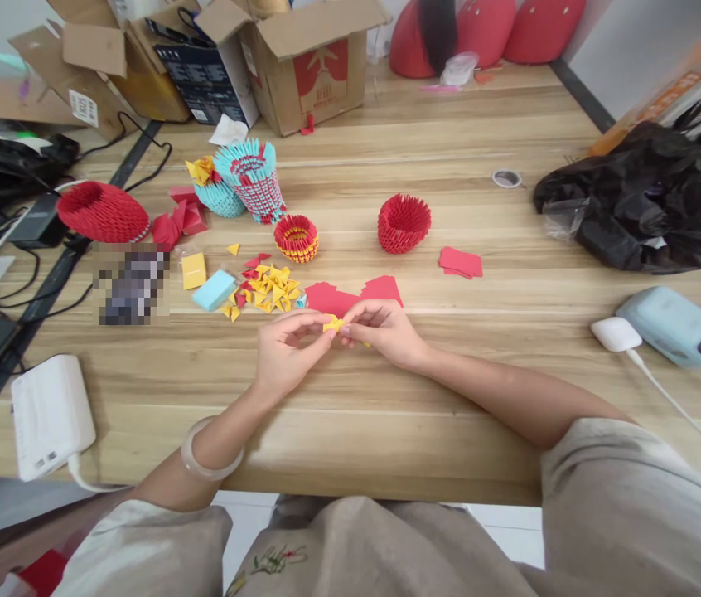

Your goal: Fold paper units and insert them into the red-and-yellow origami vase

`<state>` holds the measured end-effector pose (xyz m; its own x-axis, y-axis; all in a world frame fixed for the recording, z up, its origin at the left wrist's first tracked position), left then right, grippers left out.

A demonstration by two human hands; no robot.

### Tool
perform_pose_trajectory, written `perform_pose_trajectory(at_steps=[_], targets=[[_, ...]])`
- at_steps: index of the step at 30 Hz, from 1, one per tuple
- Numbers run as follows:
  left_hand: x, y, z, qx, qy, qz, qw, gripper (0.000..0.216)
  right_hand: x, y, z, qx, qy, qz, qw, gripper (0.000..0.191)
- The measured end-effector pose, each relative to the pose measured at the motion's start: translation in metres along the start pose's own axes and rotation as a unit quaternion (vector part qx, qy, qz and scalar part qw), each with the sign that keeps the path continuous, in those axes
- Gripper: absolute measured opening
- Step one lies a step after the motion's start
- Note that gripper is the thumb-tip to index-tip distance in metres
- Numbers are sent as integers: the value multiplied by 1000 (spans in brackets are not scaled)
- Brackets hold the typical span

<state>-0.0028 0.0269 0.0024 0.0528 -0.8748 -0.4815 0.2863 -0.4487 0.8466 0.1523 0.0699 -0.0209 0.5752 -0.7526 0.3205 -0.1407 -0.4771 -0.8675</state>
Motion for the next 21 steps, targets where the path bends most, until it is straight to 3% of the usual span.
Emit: perform_pose_trajectory(at_steps=[4, 6, 8, 11, 17, 19, 21], targets=[[1, -1, -2, 8, 10, 30, 999, 13, 2, 6, 1, 28, 47, 36, 998, 29], [0, -1, -2, 26, 17, 51, 998, 14, 5, 7, 2, 90, 74, 96, 989, 23], [-1, -1, -2, 46, 23, 69, 996, 15, 8, 5, 3, 184, 86, 185, 962, 15], [-1, -2, -1, 72, 22, 92, 993, 17, 12, 4, 4, 315, 52, 280, 905, 15], [-1, -6, 1, 81, -7, 111, 991, 19, 12, 6, 6, 422, 27, 337, 841, 23], [-2, -6, 2, 83, -8, 109, 991, 22, 12, 4, 6, 419, 27, 336, 843, 22], [-3, -6, 2, 81, 0, 108, 991, 23, 12, 2, 5, 381, 29, 307, 871, 20]])
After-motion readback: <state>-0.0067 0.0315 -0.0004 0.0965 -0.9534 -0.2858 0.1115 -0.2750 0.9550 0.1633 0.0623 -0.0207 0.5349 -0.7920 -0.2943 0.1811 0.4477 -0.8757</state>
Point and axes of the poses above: each hand's wrist, its own x-axis away from the middle knuckle, its own z-axis out of the back of the hand, y = z × x, the point moved 2 cm from there along -x, towards the middle knuckle, and after that the axes turned 14 degrees about -z, right-handed, at the moved point
